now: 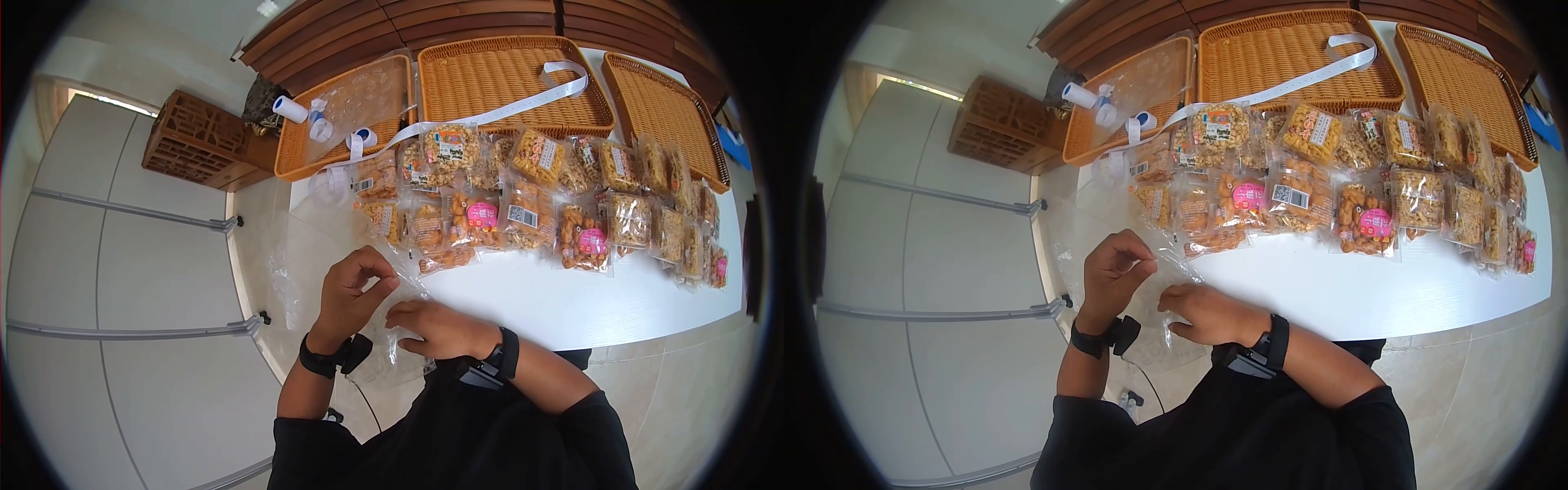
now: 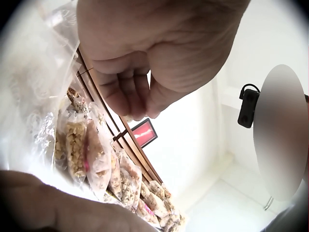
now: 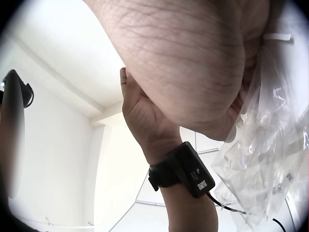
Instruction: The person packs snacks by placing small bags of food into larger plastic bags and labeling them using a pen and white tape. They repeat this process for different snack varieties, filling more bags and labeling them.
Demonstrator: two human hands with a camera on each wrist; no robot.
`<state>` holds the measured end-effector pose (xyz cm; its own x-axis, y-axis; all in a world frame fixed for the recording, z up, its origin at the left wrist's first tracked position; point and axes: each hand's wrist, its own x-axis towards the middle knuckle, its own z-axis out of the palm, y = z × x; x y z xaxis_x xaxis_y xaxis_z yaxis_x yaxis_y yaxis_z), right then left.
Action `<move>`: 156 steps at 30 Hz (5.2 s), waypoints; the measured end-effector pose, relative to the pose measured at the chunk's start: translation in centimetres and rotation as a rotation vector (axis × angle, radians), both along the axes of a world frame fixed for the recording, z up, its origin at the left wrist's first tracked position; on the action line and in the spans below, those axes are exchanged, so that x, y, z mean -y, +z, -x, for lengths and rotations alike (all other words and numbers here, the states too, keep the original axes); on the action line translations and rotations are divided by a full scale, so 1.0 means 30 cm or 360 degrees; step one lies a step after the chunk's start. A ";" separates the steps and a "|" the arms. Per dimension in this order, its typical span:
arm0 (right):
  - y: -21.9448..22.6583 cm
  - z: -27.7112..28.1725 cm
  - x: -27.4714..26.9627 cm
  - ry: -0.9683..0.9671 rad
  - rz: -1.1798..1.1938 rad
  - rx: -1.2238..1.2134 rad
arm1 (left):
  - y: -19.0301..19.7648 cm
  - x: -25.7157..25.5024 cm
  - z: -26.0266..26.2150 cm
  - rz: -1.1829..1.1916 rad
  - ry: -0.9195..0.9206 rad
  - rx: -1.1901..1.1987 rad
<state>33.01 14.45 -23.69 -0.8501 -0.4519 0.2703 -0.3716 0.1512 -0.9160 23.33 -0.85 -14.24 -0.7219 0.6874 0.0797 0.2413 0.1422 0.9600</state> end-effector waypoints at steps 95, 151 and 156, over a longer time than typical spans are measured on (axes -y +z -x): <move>0.008 -0.004 -0.002 0.0012 -0.0023 0.0039 | -0.062 0.043 -0.025 0.0258 -0.0120 0.0141; 0.006 0.010 0.008 0.0016 0.0019 -0.0044 | 0.014 0.164 -0.196 0.0573 0.0135 0.0030; 0.011 0.014 0.010 0.0032 0.0029 0.0007 | -0.030 0.167 -0.197 0.0836 0.0199 -0.0185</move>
